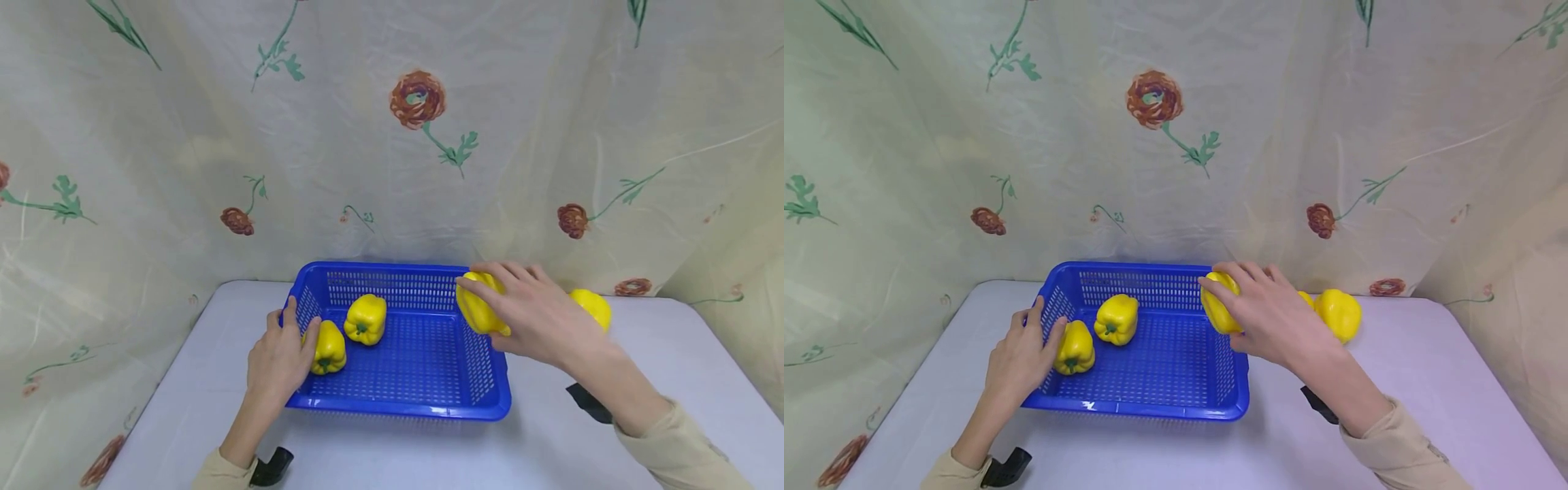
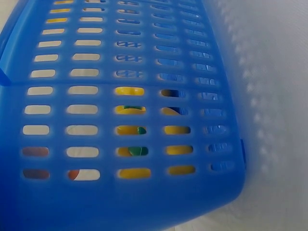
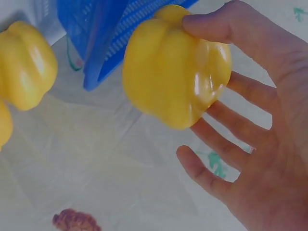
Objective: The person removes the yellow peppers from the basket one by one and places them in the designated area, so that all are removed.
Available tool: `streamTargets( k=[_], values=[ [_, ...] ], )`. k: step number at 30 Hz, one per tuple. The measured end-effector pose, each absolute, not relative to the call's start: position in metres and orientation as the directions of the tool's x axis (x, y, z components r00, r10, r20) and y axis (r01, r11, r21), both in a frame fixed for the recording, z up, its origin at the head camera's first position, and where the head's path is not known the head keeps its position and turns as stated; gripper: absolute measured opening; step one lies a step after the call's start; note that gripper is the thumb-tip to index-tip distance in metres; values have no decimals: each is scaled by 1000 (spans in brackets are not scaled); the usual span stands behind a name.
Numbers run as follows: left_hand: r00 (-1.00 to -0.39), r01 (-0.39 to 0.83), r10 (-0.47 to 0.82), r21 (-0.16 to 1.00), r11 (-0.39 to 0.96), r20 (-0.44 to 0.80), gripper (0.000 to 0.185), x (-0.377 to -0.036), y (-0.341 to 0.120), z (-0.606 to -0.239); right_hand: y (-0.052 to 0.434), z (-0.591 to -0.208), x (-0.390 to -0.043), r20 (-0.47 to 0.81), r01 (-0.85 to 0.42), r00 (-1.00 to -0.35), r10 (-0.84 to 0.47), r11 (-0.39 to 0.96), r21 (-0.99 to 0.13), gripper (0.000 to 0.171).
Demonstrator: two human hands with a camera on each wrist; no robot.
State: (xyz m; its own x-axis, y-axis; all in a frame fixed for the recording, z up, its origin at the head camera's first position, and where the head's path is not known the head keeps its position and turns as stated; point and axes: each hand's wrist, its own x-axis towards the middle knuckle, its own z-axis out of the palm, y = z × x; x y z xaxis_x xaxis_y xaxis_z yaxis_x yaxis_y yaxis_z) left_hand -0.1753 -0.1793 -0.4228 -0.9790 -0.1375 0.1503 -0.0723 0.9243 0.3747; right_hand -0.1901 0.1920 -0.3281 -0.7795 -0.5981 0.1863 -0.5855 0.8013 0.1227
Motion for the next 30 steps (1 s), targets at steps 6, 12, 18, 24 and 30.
streamTargets(
  k=[6, 12, 18, 24, 30],
  values=[
    [-980, -66, -133, 380, 922, 151, 73, -176, -180, -423, 208, -328, -184, 205, -553, -797, -568, 823, 129, 90],
    [-980, -65, -131, 377, 924, 151, 73, -175, -181, -422, 218, -333, -179, 201, -542, -809, -552, 834, 108, 95],
    [-981, -61, -125, 375, 925, 150, 73, -176, -180, -423, 225, -341, -174, 188, -515, -829, -527, 850, 111, 97],
    [-981, -65, -127, 374, 925, 144, 74, -175, -181, -423, 231, -351, -172, 154, -491, -851, -502, 865, 104, 94],
    [-981, -58, -123, 375, 925, 150, 74, -175, -181, -423, 235, -368, -175, 49, -455, -889, -455, 890, 26, 91]
  ],
)
